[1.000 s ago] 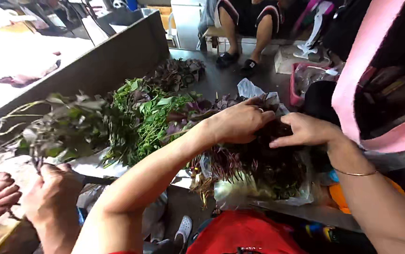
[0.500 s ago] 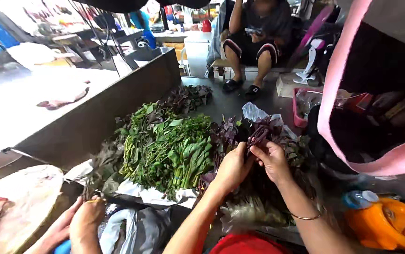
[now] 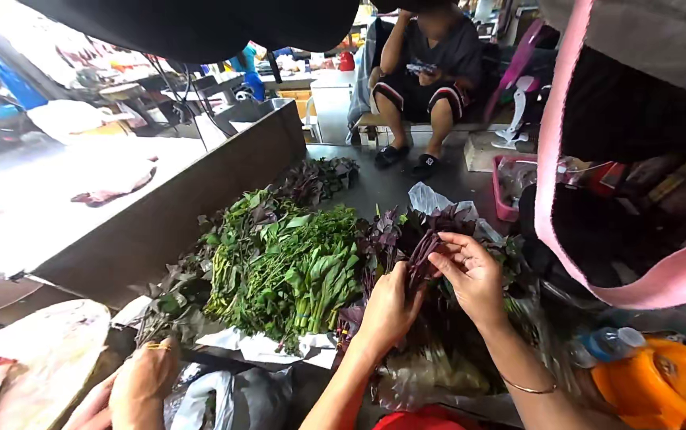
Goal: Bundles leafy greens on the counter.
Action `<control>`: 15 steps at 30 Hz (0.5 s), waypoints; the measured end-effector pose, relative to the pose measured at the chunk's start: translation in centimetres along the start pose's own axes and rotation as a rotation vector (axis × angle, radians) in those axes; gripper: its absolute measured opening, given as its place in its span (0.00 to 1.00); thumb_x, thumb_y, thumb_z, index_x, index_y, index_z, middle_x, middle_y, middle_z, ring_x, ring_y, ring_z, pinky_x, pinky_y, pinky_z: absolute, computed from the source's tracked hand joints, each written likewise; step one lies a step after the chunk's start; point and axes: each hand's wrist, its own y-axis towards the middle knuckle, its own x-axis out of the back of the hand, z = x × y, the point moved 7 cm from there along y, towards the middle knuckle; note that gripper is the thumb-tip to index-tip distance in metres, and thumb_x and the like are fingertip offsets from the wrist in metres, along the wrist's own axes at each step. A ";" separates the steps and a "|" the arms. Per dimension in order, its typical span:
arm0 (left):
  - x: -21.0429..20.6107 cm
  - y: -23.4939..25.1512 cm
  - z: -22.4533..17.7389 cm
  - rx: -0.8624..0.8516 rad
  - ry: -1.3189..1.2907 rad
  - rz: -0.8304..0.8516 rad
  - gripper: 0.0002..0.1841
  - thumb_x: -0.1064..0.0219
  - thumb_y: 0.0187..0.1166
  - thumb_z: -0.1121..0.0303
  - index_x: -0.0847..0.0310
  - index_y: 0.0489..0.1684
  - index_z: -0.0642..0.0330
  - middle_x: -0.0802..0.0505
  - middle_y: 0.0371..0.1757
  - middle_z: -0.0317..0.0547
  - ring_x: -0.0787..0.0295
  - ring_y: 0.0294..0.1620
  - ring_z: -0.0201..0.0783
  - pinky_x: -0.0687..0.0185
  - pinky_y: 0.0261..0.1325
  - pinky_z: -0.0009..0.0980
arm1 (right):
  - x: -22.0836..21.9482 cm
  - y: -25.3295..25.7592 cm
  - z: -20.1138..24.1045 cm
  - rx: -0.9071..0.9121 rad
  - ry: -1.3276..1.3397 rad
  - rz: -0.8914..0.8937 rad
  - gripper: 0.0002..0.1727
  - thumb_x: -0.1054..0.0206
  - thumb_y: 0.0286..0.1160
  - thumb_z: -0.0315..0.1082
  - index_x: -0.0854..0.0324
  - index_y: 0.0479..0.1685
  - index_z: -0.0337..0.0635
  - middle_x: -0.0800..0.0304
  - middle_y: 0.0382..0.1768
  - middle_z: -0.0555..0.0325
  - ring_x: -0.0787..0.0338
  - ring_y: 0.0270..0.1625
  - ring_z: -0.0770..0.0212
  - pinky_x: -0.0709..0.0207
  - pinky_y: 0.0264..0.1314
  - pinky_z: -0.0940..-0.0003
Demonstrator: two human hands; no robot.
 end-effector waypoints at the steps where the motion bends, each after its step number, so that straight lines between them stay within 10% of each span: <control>1: 0.0 0.0 -0.2 0.005 -0.001 0.005 0.19 0.36 0.82 0.65 0.22 0.61 0.72 0.08 0.44 0.56 0.08 0.49 0.49 0.15 0.59 0.47 | 0.3 0.1 0.2 0.001 -0.008 -0.012 0.15 0.25 0.70 0.26 0.16 0.53 0.29 0.05 0.40 0.59 0.06 0.35 0.73 0.09 0.37 0.77; 15: -0.5 -0.3 -0.4 0.039 -0.005 0.115 0.19 0.39 0.84 0.66 0.24 0.64 0.72 0.08 0.46 0.58 0.09 0.52 0.52 0.18 0.62 0.51 | 0.8 0.7 0.6 0.018 -0.198 0.087 0.12 0.28 0.58 0.26 0.16 0.42 0.33 0.09 0.40 0.57 0.08 0.37 0.74 0.10 0.39 0.78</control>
